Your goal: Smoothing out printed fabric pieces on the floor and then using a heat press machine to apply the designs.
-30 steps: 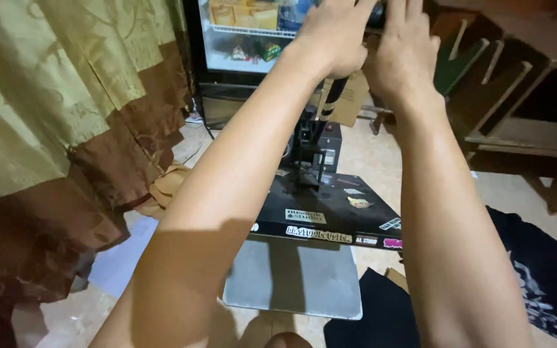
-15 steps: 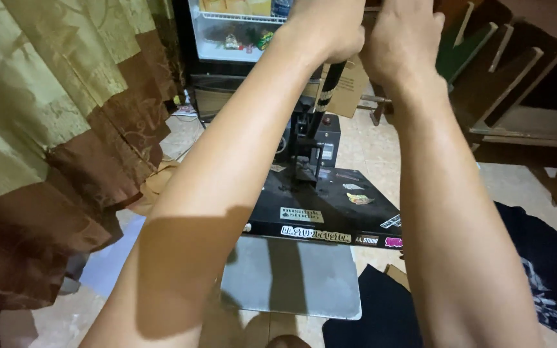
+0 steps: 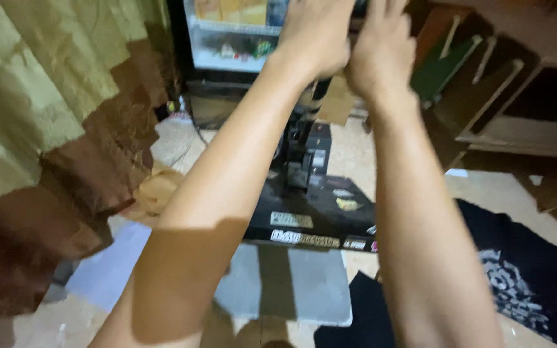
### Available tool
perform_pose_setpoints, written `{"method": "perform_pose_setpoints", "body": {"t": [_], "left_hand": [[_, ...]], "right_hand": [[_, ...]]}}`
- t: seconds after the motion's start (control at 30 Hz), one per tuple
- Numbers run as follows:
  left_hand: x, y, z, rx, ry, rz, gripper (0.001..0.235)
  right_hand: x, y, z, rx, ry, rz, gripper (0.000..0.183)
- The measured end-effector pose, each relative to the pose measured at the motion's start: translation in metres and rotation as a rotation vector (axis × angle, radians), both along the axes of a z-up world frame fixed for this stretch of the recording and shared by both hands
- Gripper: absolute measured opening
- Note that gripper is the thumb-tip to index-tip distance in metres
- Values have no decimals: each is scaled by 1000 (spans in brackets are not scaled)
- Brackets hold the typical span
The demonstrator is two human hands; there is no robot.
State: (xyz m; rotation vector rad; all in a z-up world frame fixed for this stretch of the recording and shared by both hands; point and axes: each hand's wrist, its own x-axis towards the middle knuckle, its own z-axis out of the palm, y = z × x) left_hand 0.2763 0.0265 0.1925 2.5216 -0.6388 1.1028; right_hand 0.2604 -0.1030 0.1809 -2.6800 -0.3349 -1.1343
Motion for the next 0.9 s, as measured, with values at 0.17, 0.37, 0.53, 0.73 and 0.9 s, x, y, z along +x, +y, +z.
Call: {"method": "perform_pose_setpoints", "body": {"t": [0.17, 0.37, 0.53, 0.73, 0.9], "left_hand": [[-13, -3, 14, 78, 23, 27, 61], [0, -3, 2, 105, 8, 88, 64], [6, -4, 0, 125, 9, 115, 62], [4, -6, 10, 125, 135, 131, 67], [-3, -9, 10, 105, 117, 131, 60]], "right_hand": [[-9, 3, 13, 51, 49, -58, 68], [-17, 4, 10, 9, 108, -73, 65], [-11, 5, 8, -17, 148, -120, 67], [-6, 2, 11, -20, 183, -116, 69], [-12, 4, 15, -22, 208, -127, 68]]}}
